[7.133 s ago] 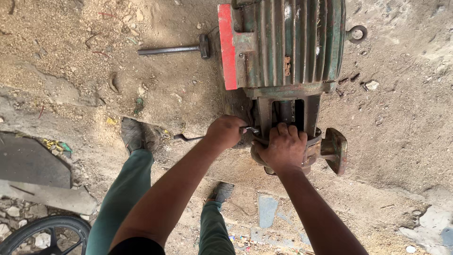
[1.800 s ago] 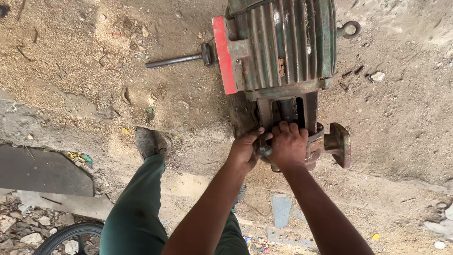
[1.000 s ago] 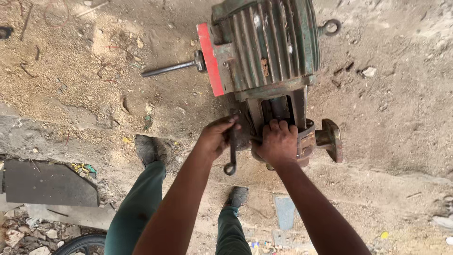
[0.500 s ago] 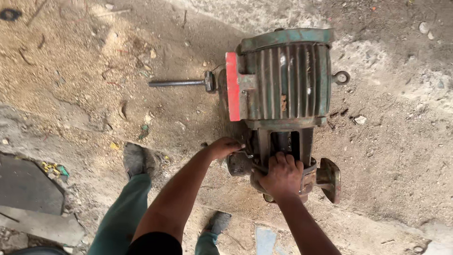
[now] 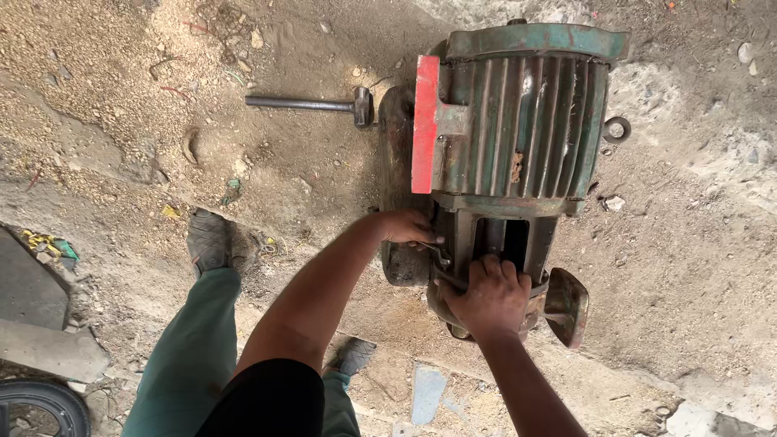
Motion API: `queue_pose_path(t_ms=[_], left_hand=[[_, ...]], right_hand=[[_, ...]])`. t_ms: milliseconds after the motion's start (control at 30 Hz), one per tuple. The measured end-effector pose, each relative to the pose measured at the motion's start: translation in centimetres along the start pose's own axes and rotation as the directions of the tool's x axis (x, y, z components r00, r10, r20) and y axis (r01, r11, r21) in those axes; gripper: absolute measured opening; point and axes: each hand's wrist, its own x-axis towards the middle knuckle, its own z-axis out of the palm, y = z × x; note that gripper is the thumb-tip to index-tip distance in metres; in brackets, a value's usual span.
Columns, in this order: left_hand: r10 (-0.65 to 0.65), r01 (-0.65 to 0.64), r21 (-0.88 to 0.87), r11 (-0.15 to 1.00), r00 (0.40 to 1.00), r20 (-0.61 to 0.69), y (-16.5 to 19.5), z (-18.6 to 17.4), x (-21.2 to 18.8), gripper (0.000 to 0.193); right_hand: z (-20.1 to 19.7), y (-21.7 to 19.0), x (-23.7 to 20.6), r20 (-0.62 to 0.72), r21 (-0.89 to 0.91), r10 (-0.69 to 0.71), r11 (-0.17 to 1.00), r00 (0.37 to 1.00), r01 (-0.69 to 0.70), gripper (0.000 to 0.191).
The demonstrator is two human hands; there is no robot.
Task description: The person kneels on the ground and uses a spanner to loosen and unscrew bolts from the base of an electric motor, steadying the motor with the other hand and repositioning the wrench on successive bolts.
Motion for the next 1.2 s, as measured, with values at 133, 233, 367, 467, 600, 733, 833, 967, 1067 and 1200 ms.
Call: queue_pose_path(t_ms=[133,233,367,467,600,733,833,967,1067,1200], left_hand=[[0.014,-0.013,0.029,0.999,0.999,-0.029,-0.7,0.0,-0.3,0.062],[0.029,-0.019,0.128,0.992,0.997,-0.075,-0.7,0.1,-0.4,0.067],[0.005,0.008,0.163,0.987,0.997,-0.080,-0.5,0.0,-0.6,0.069],[-0.022,0.038,0.212,0.977,0.997,-0.080,-0.5,0.3,-1.1,0.069],[-0.147,0.186,0.275,0.943,0.976,-0.159,-0.2,2.1,-2.5,0.069],[-0.168,0.241,0.261,0.935,0.947,-0.274,2.4,4.5,-5.4,0.045],[-0.351,0.402,0.304,0.864,0.913,-0.209,6.8,5.5,-7.0,0.032],[-0.560,0.555,0.098,0.826,0.828,0.024,12.0,5.2,-8.0,0.035],[-0.522,0.527,-0.040,0.849,0.847,0.099,13.9,5.2,-7.5,0.040],[-0.393,0.372,-0.629,0.682,0.912,0.114,12.4,7.5,-7.4,0.037]], right_hand=[[0.1,-0.2,0.0,0.002,0.002,0.000,1.000,1.000,0.000,0.054],[0.2,-0.4,0.0,-0.025,0.008,-0.007,1.000,1.000,0.007,0.054],[0.1,-0.5,-0.1,-0.003,-0.009,0.001,1.000,1.000,-0.001,0.055],[-0.1,-0.5,-0.2,-0.005,0.003,-0.013,1.000,1.000,0.013,0.056],[-0.6,-0.4,-0.3,-0.003,-0.007,0.000,1.000,1.000,0.000,0.054],[-1.3,-0.5,-0.4,0.015,0.003,0.010,1.000,1.000,-0.010,0.059],[-1.9,-0.4,-0.8,-0.003,0.010,0.003,1.000,1.000,-0.003,0.062],[-2.2,-0.2,-1.2,0.125,-0.003,0.025,1.000,0.992,-0.025,0.066],[-2.1,0.2,-1.8,0.113,0.049,0.020,0.998,0.993,-0.026,0.060],[-1.9,1.0,-2.3,0.027,0.109,0.009,0.994,1.000,-0.012,0.047]])
